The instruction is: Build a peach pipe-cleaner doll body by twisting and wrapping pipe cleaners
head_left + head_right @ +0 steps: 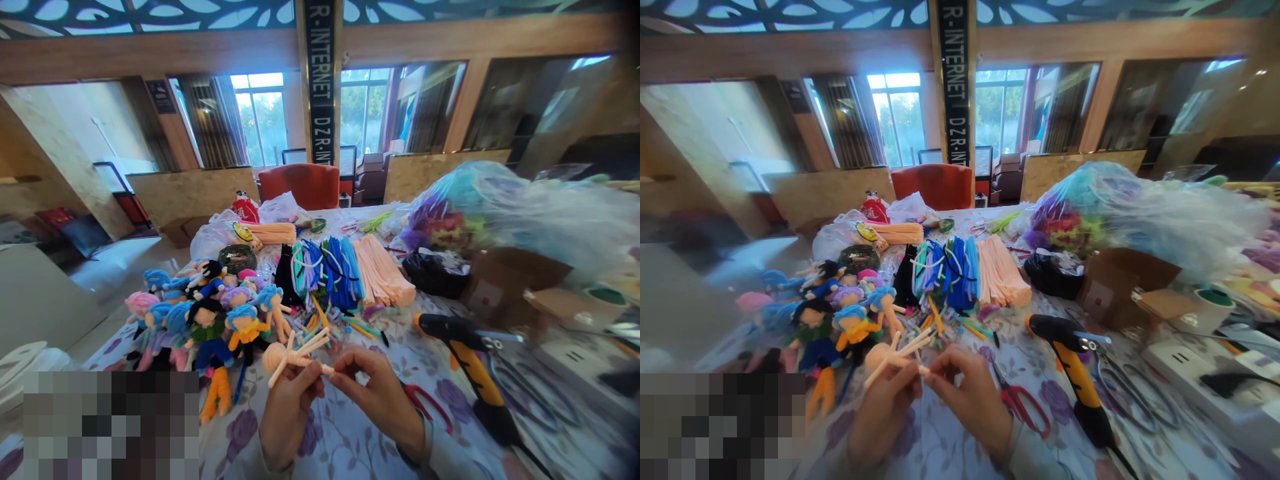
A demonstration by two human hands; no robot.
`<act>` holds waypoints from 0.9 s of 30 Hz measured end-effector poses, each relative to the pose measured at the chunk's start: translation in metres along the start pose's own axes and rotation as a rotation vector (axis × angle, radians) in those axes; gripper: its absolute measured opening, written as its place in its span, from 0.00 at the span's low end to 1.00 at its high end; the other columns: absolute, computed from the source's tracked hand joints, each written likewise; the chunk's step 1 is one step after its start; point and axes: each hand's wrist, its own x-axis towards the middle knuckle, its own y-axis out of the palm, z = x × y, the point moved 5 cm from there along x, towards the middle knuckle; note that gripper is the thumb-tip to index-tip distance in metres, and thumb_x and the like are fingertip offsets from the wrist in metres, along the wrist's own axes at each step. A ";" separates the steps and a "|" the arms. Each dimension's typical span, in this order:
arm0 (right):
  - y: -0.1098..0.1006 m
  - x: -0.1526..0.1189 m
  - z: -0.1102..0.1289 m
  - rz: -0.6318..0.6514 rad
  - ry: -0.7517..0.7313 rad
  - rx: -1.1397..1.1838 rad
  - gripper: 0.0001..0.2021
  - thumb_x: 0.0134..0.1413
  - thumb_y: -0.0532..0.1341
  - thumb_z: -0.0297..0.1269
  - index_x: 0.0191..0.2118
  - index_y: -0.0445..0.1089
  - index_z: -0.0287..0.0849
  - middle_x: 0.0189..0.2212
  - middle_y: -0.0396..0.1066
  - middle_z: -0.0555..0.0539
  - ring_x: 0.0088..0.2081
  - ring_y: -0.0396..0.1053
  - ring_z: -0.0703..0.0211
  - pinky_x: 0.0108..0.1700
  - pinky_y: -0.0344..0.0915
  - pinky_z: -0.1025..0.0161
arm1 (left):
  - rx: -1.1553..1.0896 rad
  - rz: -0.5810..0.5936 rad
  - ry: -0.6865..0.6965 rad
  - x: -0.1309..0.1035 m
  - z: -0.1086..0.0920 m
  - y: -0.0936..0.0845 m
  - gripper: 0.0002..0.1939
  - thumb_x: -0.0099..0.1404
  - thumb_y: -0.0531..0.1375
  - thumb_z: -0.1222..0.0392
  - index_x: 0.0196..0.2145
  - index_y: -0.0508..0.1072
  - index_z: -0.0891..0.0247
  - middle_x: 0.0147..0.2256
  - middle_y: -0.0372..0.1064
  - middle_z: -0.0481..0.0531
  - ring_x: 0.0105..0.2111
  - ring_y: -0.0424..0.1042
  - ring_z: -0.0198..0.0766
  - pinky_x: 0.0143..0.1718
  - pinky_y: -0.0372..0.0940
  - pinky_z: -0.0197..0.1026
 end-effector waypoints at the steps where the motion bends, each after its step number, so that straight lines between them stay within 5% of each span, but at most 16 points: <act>1: 0.001 0.000 0.000 0.002 -0.003 -0.004 0.06 0.50 0.63 0.35 0.26 0.70 0.39 0.23 0.68 0.49 0.26 0.65 0.63 0.29 0.61 0.67 | -0.009 0.008 -0.004 0.000 0.000 0.000 0.08 0.51 0.66 0.63 0.21 0.70 0.65 0.20 0.68 0.45 0.19 0.64 0.29 0.22 0.61 0.32; 11: 0.004 0.001 -0.004 -0.016 0.035 0.020 0.06 0.51 0.60 0.31 0.25 0.66 0.39 0.22 0.65 0.51 0.24 0.62 0.64 0.27 0.60 0.68 | -0.061 0.113 -0.042 -0.001 0.004 0.006 0.04 0.53 0.65 0.65 0.23 0.73 0.65 0.22 0.70 0.47 0.22 0.66 0.30 0.26 0.63 0.33; 27: 0.004 0.000 -0.007 0.009 0.074 0.121 0.12 0.54 0.60 0.41 0.26 0.67 0.38 0.22 0.66 0.50 0.26 0.63 0.63 0.29 0.60 0.67 | -0.025 0.066 0.008 -0.002 0.001 0.007 0.05 0.51 0.65 0.67 0.21 0.72 0.64 0.20 0.67 0.45 0.21 0.64 0.31 0.25 0.61 0.34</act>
